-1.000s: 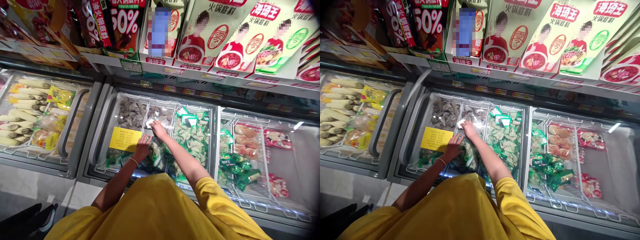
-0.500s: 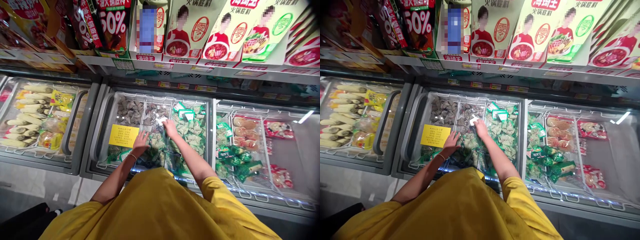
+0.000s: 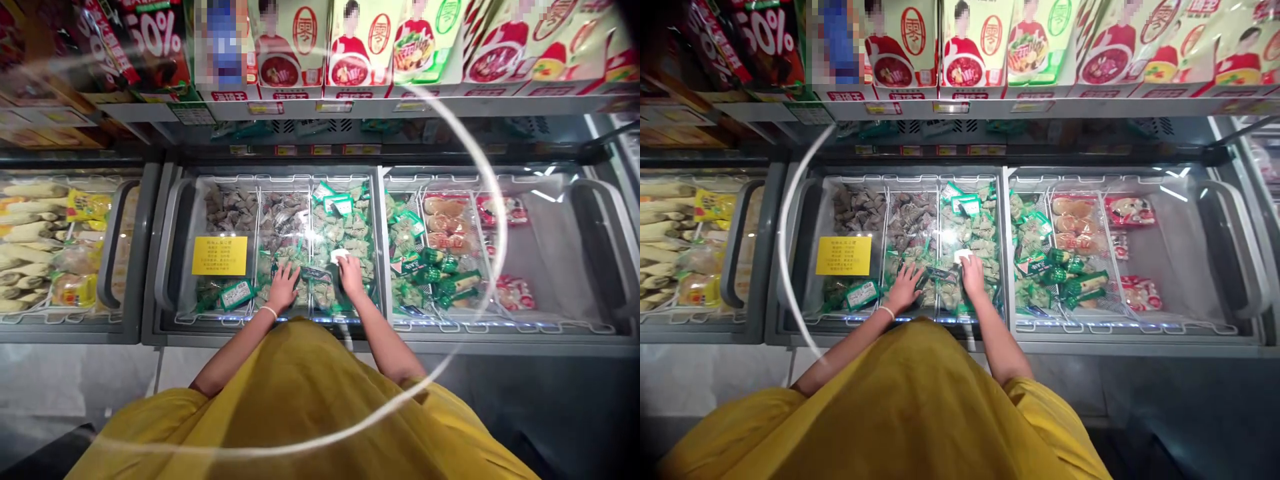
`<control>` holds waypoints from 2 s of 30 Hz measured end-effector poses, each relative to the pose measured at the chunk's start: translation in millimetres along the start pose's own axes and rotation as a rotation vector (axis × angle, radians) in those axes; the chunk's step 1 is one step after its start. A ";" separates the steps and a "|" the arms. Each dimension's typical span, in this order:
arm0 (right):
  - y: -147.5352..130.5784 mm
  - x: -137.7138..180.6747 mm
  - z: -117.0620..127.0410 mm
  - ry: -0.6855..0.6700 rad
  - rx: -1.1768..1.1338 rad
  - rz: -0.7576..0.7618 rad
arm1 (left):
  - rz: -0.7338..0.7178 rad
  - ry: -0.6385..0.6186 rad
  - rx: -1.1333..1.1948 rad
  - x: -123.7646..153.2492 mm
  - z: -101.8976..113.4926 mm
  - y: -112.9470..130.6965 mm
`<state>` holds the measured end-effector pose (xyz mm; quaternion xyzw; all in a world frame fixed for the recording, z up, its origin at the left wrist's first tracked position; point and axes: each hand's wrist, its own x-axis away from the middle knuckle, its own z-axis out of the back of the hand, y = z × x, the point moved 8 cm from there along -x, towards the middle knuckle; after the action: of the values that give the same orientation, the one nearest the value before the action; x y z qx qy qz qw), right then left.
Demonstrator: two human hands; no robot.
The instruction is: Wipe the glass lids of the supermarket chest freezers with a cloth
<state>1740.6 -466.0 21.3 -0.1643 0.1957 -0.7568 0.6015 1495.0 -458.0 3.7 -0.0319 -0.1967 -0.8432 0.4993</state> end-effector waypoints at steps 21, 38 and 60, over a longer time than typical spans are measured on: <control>45.0 87.8 -7.1 0.168 -0.084 -0.154 | 0.115 0.005 0.069 53.0 -49.2 40.7; 9.1 188.6 -61.5 0.048 -0.034 -0.114 | 0.030 0.043 0.138 64.0 -60.7 36.8; -38.0 207.5 -84.4 -0.309 0.031 0.377 | 0.037 0.133 0.088 87.2 -63.8 49.0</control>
<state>1621.4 -652.4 -30.5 -0.2295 0.1172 -0.6002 0.7572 1502.4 -574.3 -18.5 0.0425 -0.1992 -0.8245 0.5279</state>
